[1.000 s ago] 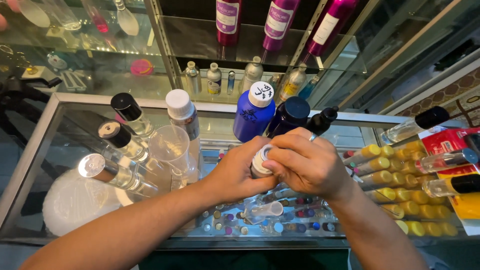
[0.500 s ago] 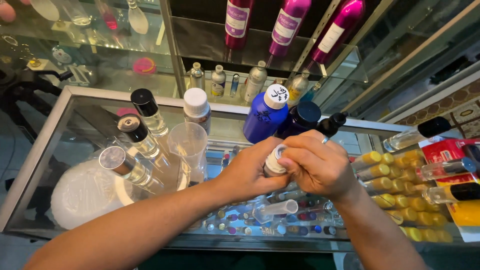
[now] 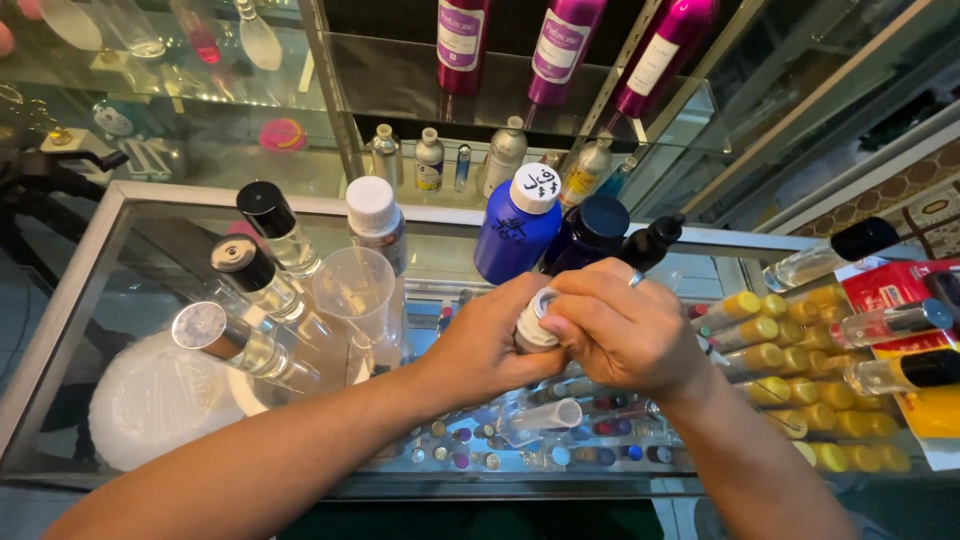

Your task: Using a syringe to extract liquid perfume essence from a small bottle and transferring it to a larger container.

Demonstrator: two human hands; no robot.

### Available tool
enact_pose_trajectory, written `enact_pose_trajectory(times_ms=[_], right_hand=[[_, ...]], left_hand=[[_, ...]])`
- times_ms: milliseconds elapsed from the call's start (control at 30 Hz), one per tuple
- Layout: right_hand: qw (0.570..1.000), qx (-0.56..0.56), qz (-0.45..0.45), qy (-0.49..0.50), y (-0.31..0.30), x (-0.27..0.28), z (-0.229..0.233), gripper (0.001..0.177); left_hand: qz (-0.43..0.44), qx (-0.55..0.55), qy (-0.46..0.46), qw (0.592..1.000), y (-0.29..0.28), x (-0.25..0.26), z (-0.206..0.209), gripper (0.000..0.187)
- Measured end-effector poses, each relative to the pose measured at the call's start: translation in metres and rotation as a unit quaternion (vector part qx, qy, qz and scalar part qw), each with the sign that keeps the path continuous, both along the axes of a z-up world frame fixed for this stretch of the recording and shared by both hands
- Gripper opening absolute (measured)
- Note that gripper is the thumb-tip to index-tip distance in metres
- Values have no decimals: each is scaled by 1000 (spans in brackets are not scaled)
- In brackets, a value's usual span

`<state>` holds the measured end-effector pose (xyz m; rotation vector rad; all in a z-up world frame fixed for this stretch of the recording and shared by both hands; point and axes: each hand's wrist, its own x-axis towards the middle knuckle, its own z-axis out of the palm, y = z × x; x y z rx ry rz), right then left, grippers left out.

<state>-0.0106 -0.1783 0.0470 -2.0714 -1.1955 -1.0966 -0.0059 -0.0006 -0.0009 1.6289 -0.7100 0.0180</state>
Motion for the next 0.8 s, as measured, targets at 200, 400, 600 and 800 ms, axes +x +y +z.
enact_pose_trajectory(times_ms=[200,400,600,800], right_hand=[[1000,-8,-8,-1,-1,-1,-1,23],[1000,-15,-1,9,-5,3,-3,21],[998,-43,-4,40,-8,2,0,26],[999,-23,-1,42,-5,-2,2,23]], left_hand=[[7,2,-3,1000,0,1,-3,46],[17,-3,-21,1000,-2,-1,2,43],[21,-13,-22,999,0,2,1,49],[27,18,-12,999,-1,1,-3,49]])
